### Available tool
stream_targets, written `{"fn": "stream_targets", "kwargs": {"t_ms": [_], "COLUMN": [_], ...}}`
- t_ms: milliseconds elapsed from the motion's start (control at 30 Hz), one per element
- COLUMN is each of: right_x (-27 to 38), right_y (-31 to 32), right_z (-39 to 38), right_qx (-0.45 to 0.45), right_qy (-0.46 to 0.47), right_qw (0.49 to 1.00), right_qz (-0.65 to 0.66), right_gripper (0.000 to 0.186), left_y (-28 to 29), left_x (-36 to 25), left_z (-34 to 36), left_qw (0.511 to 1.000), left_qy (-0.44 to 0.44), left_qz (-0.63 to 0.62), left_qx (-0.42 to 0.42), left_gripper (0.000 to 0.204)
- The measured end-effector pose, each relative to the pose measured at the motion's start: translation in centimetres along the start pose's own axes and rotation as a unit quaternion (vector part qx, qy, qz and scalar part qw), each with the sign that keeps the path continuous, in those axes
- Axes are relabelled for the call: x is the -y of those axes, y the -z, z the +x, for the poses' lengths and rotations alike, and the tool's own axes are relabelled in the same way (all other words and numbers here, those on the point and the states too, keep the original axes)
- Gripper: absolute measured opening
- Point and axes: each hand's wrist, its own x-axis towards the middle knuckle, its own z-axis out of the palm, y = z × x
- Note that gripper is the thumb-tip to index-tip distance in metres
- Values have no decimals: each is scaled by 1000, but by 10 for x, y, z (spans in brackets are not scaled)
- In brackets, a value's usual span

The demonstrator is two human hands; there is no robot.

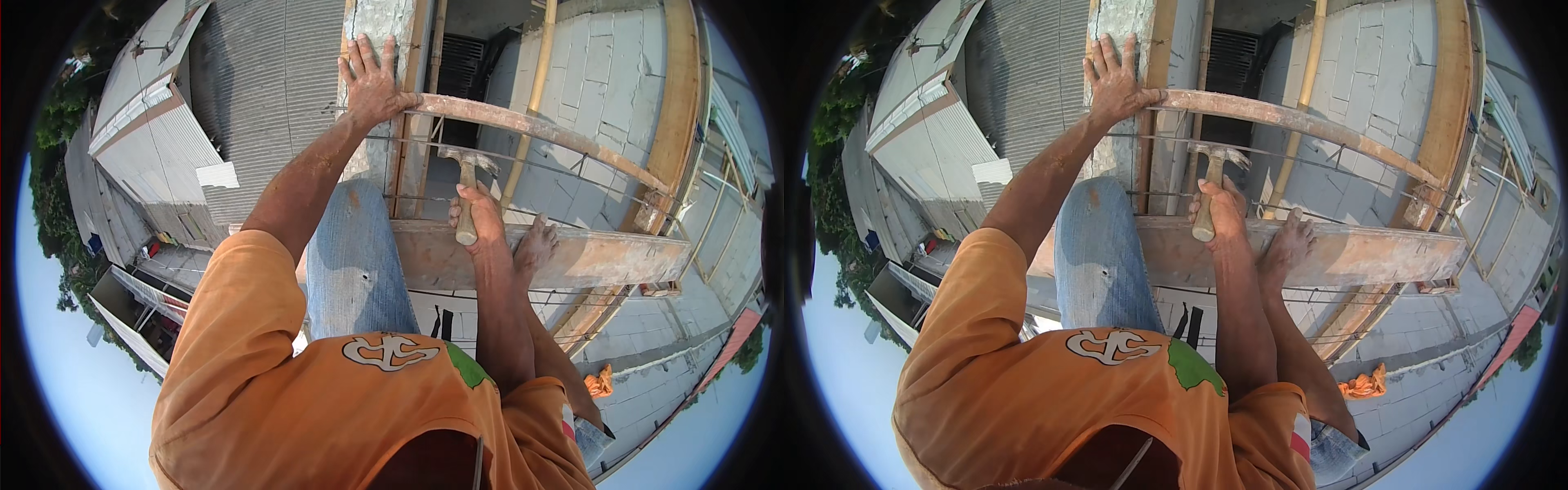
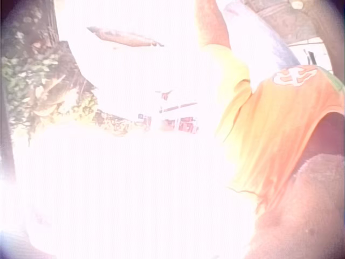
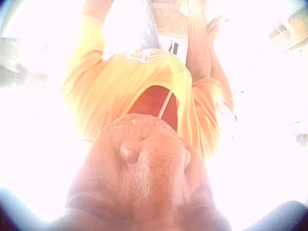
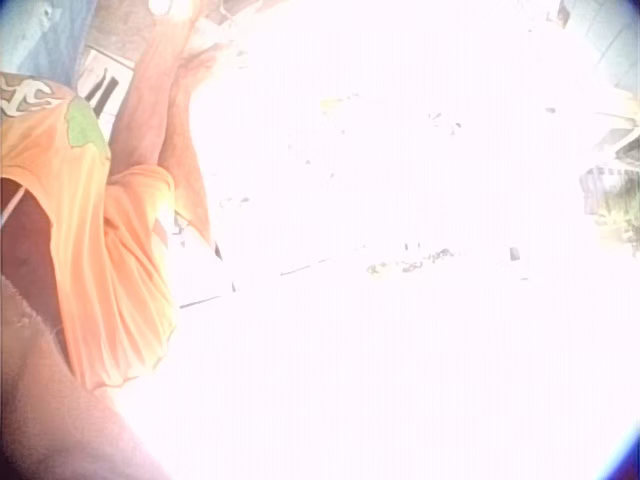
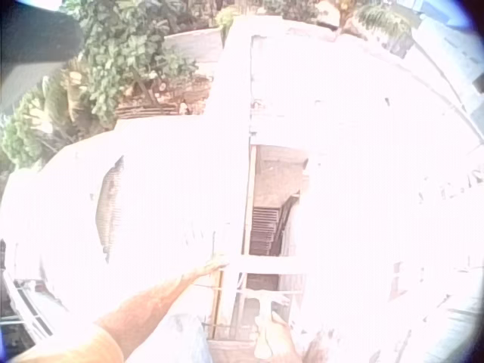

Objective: The person positions wooden boards against a rebar-reinforced concrete beam and uses a hammer to secure them with nails.

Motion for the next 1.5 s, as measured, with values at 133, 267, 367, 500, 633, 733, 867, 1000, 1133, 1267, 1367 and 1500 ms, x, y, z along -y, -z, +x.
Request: {"fn": "stream_targets", "kwargs": {"t_ms": [133, 267, 367, 500, 633, 733, 867, 1000, 1133, 1267, 1367, 1500], "right_x": [13, 7, 9, 11, 7, 15, 32, 18, 21, 22, 41, 51], "right_y": [3, -15, -15, 3, 34, 53, 40, 4, 30, 70, 99, 87], "right_z": [4, 5, 6, 23, 56, 73, 60, 27, 43, 102, 129, 118], "right_qx": [-160, -118, 6, 49, -56, -125, -191, 49, 76, 6, -55, -43], "right_qy": [107, 99, 15, 40, 84, 111, 131, 39, 15, 43, 32, 69], "right_qw": [980, 988, 994, 997, 993, 977, 949, 995, 997, 996, 989, 983], "right_qz": [50, -9, -109, -40, 59, 133, 212, -77, -25, 80, 135, 162], "right_gripper": [17, 19, 37, 26, 19, 20, 16, 19, 30, 20, 15, 15], "left_y": [1, 1, 1, -3, -7, -8, -8, -5, -3, 0, -1, -3], "left_x": [0, 0, 1, 8, 14, 16, 19, 19, 15, 13, 15, 21], "left_z": [-1, -2, -1, 0, 1, 2, 3, 2, 6, 5, 2, 4], "left_qw": [1000, 1000, 1000, 1000, 1000, 1000, 999, 999, 999, 999, 999, 999], "left_qy": [5, 2, 2, -16, -22, -28, -52, -40, -24, -18, -22, -21], "left_qz": [2, -14, -11, -15, 10, 1, -15, 2, 3, -1, -2, 2], "left_qx": [4, -6, -5, -4, 2, -6, 0, 19, 32, 39, 32, 39], "left_gripper": [129, 128, 128, 127, 123, 123, 121, 121, 123, 128, 128, 124]}}
